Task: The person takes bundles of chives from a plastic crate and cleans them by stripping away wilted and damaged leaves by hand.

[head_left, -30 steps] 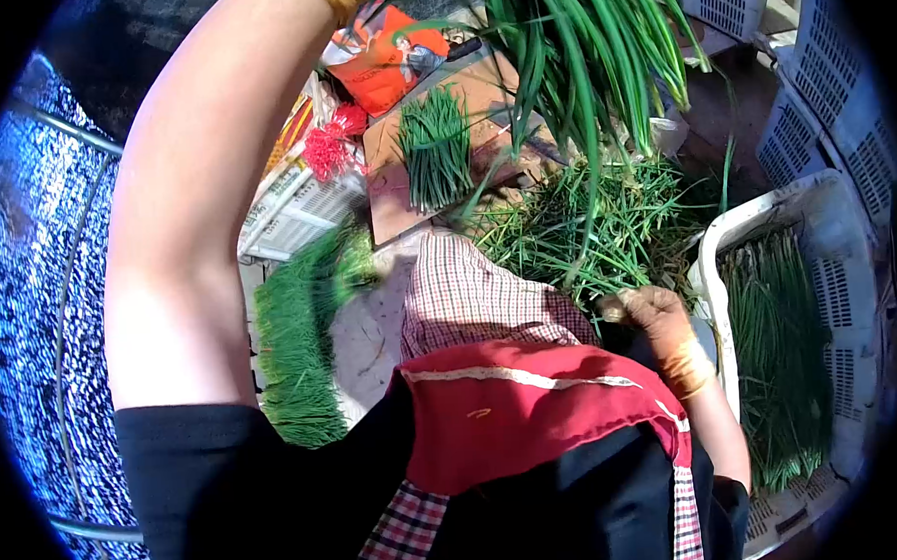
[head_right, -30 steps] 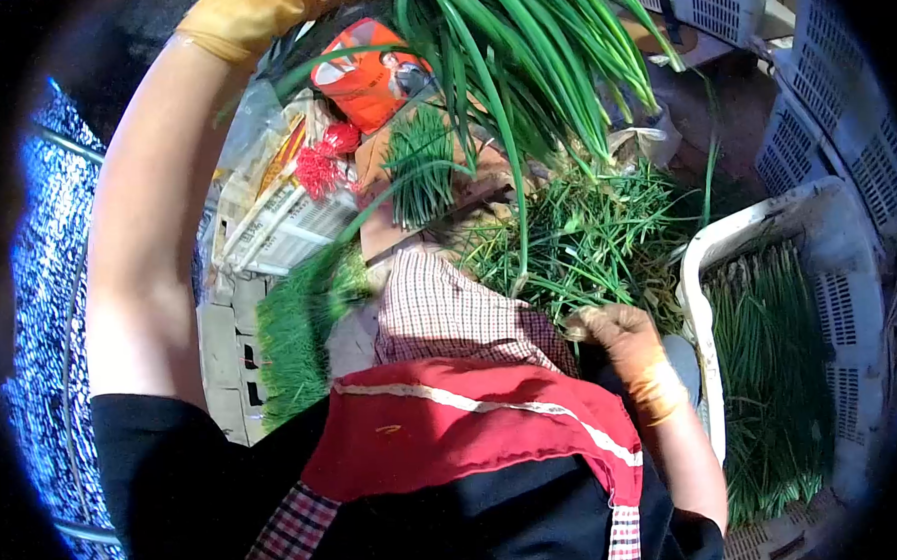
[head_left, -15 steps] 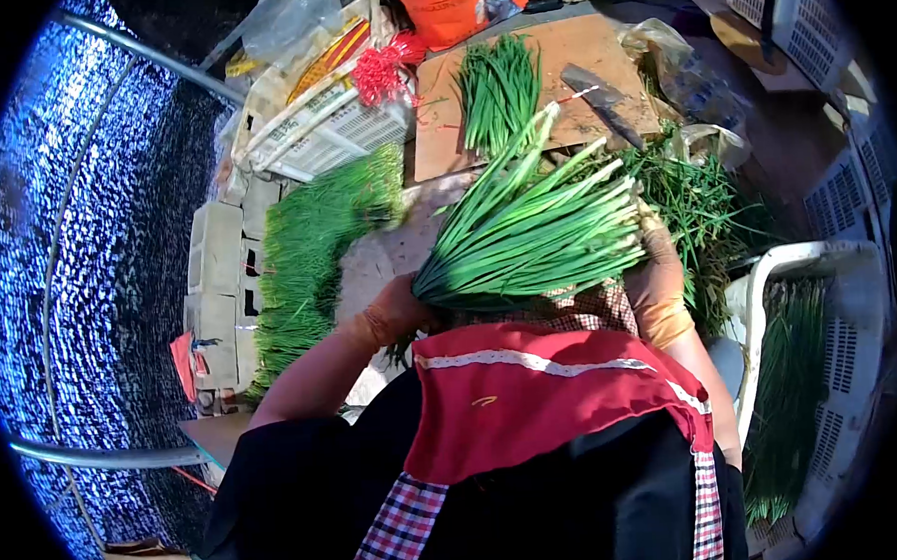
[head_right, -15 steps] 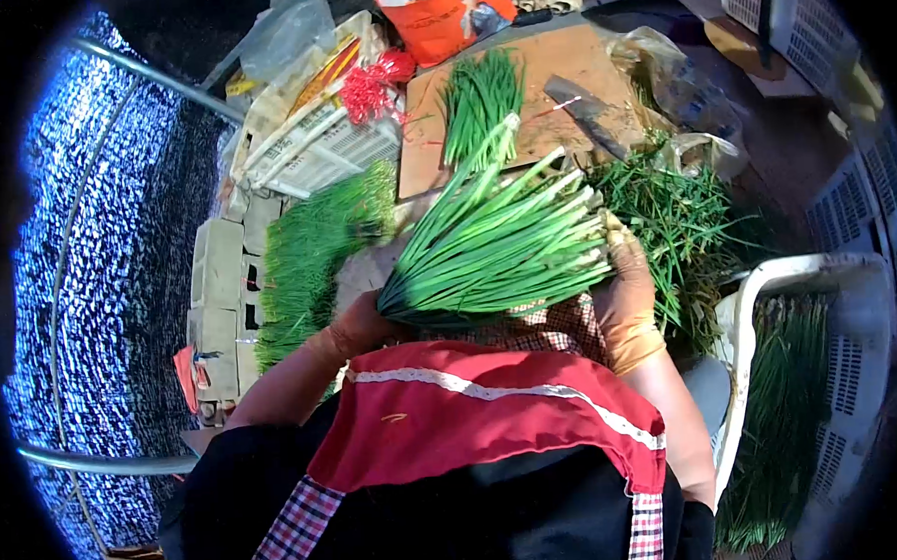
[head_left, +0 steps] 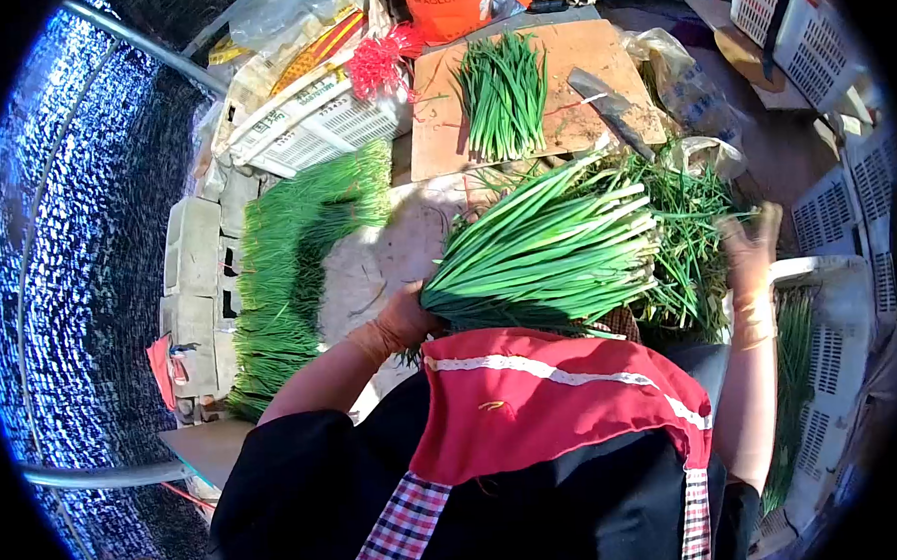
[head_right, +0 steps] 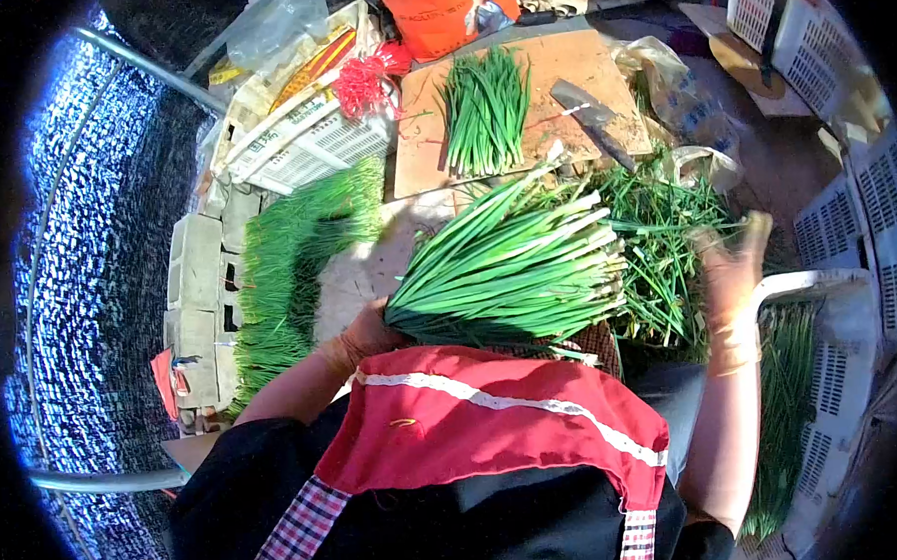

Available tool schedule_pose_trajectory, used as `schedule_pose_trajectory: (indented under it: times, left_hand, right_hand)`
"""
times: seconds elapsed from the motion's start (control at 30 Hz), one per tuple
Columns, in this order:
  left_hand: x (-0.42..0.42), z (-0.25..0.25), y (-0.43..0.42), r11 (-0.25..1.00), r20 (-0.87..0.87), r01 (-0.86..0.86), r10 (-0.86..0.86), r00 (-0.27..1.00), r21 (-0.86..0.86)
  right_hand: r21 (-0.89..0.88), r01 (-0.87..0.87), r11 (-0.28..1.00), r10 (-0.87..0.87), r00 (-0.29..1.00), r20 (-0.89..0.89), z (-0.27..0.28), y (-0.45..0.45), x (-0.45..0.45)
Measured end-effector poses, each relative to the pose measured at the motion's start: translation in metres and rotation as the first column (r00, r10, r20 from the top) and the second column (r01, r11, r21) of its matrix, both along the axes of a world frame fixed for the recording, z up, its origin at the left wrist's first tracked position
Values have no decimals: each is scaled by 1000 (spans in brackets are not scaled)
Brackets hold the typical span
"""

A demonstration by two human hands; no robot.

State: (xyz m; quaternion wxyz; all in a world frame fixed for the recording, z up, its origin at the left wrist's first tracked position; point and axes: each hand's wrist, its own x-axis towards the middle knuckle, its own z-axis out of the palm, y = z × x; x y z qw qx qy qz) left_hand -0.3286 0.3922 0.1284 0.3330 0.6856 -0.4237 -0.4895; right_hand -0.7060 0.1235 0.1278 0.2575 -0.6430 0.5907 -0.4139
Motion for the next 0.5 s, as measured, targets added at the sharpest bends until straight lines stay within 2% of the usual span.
schedule_pose_trajectory:
  times: [0.03,0.07,0.1,0.13,0.17,0.23,0.3,0.37,0.43,0.5]
  left_hand:
    - [-1,-1,1,1000,-2,-6,6,1000,-7]
    - [-2,-1,2,999,40,14,-12,999,-45]
    - [-3,0,3,996,84,34,-27,996,-80]
    - [-4,7,5,992,71,-61,53,996,108]
    - [-6,5,7,993,71,-69,62,996,100]
    - [-15,-2,11,991,157,-63,82,984,-118]
    - [-10,-20,21,985,166,-55,82,983,-165]
    - [-6,-21,19,994,387,-3,46,921,-110]
    - [-7,-19,19,998,425,-5,33,905,-67]
    - [-13,-10,14,999,456,-15,28,890,-33]
  right_hand:
    - [249,-380,891,223,844,488,16,37,32]
    - [64,-659,749,528,652,544,0,46,47]
    - [214,-731,648,462,601,653,5,59,65]
    - [250,-692,677,346,600,721,-9,62,79]
    - [317,-657,684,280,639,717,-9,58,75]
    - [150,-539,828,343,701,625,-8,37,58]
    - [196,-296,935,175,864,472,5,-1,25]
    - [84,-403,911,284,764,579,56,9,44]
    - [7,-561,828,444,663,603,96,33,87]
    - [298,-689,661,437,676,594,86,27,97]
